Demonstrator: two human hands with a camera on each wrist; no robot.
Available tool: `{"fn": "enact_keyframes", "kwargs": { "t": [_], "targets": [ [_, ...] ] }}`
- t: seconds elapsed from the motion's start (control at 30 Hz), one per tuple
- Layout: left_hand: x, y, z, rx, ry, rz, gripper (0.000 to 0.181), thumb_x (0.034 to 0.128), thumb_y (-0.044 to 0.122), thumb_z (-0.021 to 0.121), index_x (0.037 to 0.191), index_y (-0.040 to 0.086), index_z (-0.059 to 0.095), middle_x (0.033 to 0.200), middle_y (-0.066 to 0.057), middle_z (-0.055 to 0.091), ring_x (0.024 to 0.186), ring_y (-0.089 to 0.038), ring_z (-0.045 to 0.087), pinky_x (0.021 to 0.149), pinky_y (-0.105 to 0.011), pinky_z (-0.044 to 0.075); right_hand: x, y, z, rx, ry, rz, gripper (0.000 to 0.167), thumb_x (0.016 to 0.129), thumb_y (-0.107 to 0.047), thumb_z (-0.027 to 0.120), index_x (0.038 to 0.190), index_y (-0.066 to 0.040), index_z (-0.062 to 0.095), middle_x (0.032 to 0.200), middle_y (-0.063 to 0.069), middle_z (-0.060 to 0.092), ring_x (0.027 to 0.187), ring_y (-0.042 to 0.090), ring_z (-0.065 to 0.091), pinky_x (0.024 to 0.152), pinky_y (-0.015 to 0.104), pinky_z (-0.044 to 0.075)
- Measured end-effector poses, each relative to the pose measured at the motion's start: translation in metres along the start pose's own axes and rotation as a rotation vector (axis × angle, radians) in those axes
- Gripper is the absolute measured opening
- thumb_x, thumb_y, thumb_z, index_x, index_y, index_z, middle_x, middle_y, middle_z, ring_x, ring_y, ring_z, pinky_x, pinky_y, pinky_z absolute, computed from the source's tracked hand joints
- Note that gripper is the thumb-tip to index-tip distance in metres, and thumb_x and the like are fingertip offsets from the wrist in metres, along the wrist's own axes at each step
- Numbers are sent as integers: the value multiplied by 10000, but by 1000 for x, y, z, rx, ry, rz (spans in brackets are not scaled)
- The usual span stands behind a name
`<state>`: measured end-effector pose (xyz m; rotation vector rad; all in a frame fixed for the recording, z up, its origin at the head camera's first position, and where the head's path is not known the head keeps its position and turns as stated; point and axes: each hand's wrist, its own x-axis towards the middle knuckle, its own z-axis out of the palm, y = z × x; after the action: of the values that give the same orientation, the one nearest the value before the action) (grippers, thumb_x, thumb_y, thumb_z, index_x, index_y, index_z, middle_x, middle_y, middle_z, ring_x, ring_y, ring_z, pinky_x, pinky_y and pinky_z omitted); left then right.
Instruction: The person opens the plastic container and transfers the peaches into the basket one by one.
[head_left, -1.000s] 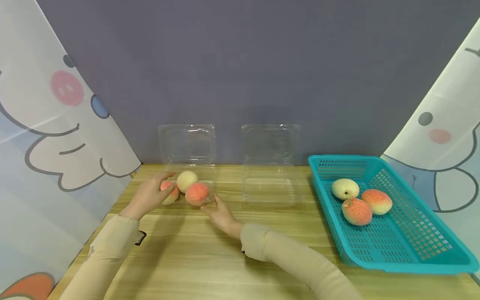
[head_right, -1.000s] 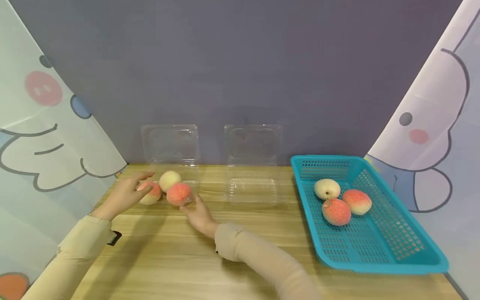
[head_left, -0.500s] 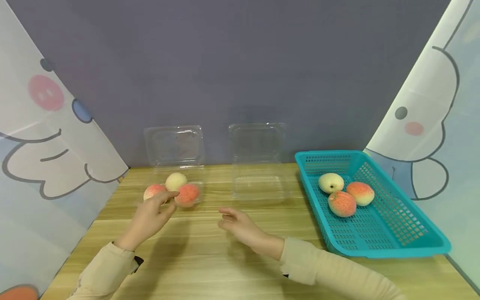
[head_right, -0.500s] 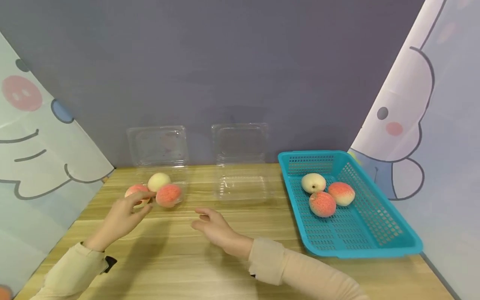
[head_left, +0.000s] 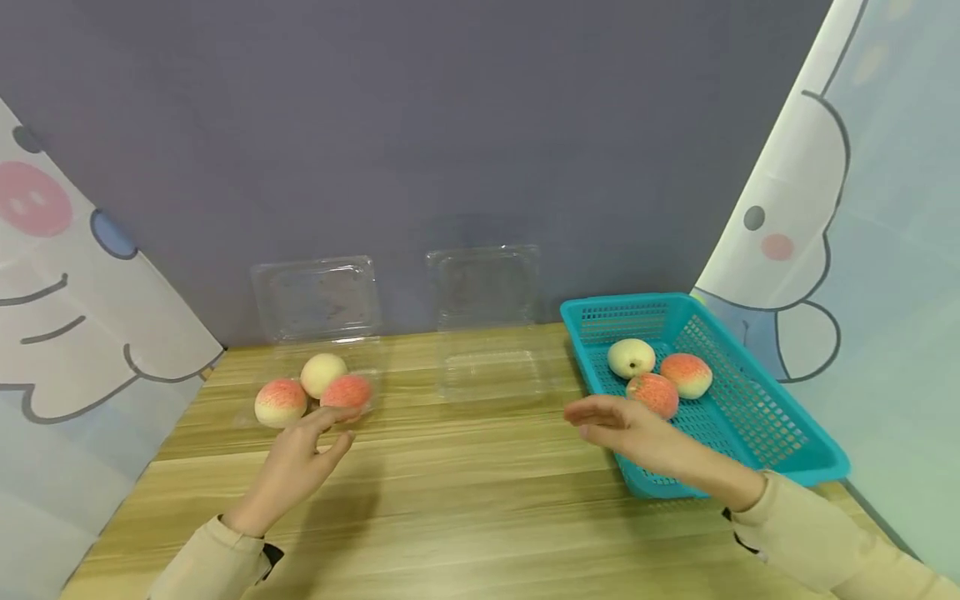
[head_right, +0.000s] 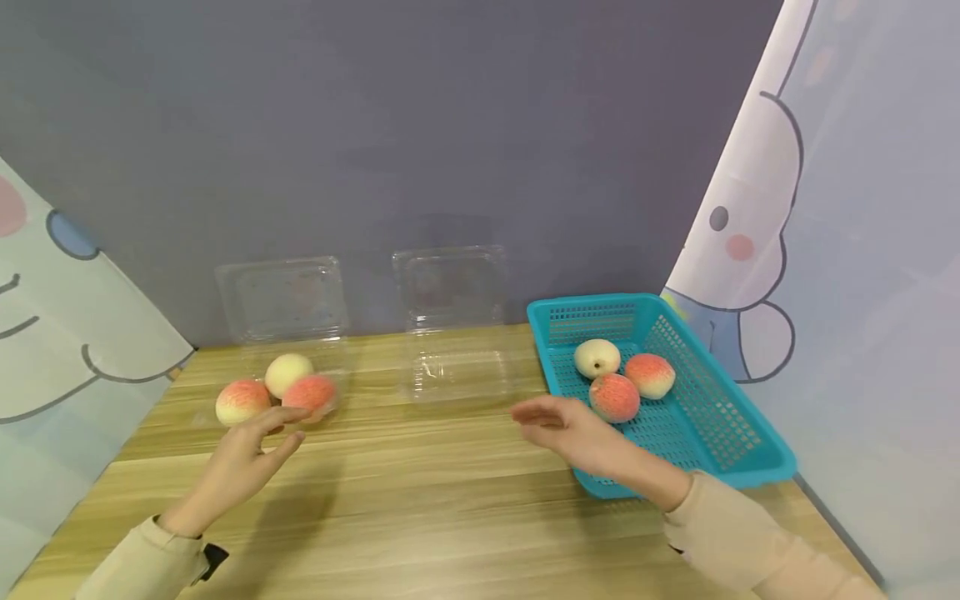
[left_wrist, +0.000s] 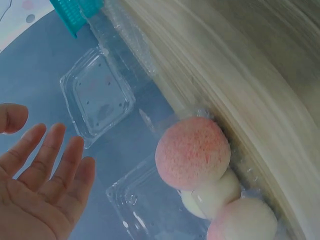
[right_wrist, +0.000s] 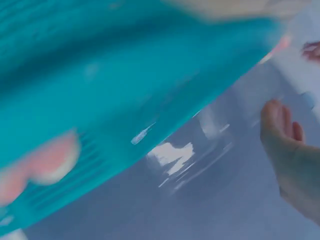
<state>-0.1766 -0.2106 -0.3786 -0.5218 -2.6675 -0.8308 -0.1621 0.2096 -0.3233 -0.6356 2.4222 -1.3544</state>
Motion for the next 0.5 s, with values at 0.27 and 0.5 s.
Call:
{"fn": "enact_keyframes", "kwargs": {
  "t": [0.27, 0.5],
  "targets": [
    [2, -6, 10, -42, 5, 50, 279, 838, 44, 631, 1117, 57, 635, 1089, -97, 655, 952, -279, 620, 778, -445, 514, -34, 33, -74, -185, 241, 63, 389, 943, -253, 510, 1268, -40, 504, 1194, 95, 605, 1005, -112, 536, 810, 144, 469],
    [5, -7, 17, -52, 5, 71, 294, 837, 42, 634, 1130, 50, 633, 1118, -109, 649, 966, -263, 619, 766, -419, 522, -69, 80, -137, -368, 416, 126, 428, 956, -250, 483, 1295, 11, 471, 1049, -329, 534, 907, -224, 476, 722, 78, 445]
  ]
}}
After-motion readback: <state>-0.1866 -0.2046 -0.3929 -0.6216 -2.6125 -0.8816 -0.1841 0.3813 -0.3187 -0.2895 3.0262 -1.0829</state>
